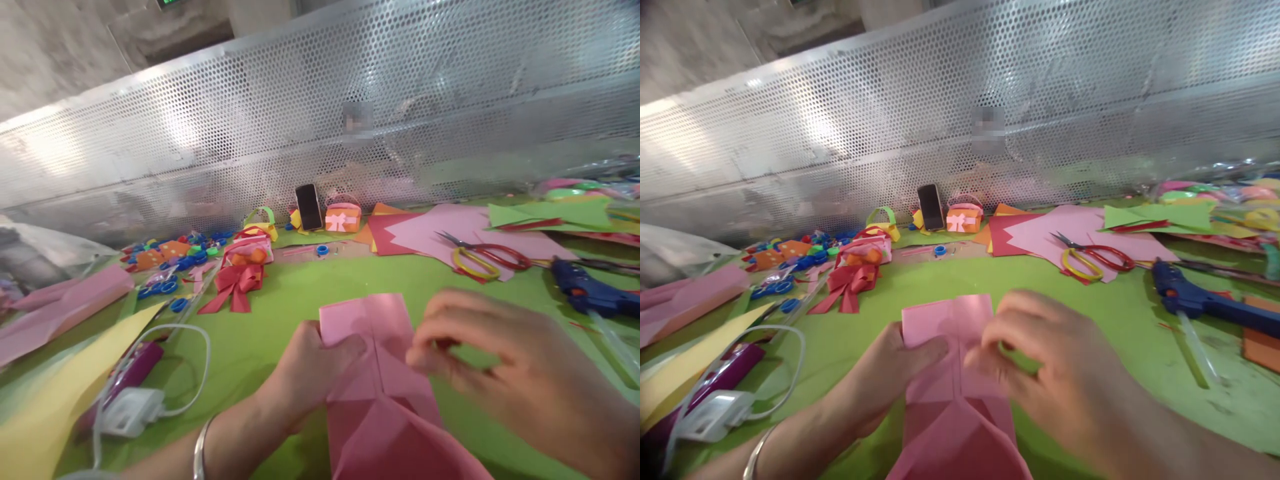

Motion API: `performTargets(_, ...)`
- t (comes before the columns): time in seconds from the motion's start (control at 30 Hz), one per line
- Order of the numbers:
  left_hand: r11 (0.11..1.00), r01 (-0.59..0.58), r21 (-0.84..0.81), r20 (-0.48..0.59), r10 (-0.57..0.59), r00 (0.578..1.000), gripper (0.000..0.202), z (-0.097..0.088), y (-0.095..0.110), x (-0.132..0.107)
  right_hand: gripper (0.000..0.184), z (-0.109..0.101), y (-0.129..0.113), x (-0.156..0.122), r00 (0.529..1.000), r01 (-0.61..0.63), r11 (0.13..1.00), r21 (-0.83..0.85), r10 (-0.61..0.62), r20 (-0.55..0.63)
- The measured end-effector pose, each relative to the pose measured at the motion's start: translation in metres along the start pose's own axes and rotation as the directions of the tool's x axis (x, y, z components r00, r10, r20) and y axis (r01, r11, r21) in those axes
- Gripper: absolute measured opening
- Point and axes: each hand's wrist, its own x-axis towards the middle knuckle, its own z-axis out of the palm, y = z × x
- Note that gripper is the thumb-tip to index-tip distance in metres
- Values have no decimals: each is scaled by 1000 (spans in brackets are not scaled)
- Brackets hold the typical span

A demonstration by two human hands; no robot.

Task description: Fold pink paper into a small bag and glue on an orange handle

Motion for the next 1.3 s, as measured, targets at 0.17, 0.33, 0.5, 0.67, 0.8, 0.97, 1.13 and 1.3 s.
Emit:
performTargets(0.17, 999, -32, 26, 29, 31, 999, 21, 3, -2, -2, 25, 11, -22, -15, 970, 119, 968, -219, -67, 234)
performTargets(0.33, 996, -81, 42, 9, 81, 997, 18, 4, -2, -3, 24, 19, -22, -21, 960, 194, 939, -284, -122, 251)
performTargets(0.5, 997, -44, 62, -28, 46, 999, 13, 6, -5, 1, 21, 18, -19, -26, 952, 178, 953, -245, -103, 288)
performTargets(0.67, 999, -17, 27, -28, 18, 999, 13, 7, -8, 4, 21, 17, -18, -28, 959, 155, 968, -198, -100, 265)
performTargets(0.8, 1000, -15, -26, -9, 15, 1000, 13, 7, -10, 4, 22, 14, -17, -28, 956, 148, 974, -173, -96, 276)
performTargets(0.97, 999, -31, -12, -43, 31, 999, 12, 6, -10, 4, 21, 11, -15, -28, 944, 129, 969, -211, -56, 324)
performTargets(1.13, 996, -1, -85, -28, -2, 1000, 9, 7, -7, 3, 21, 16, -17, -24, 950, 203, 965, -165, -153, 271)
performTargets(1.3, 985, -33, -169, 15, 36, 999, 11, 8, -3, 0, 24, 20, -17, -26, 953, 168, 972, -166, -117, 278)
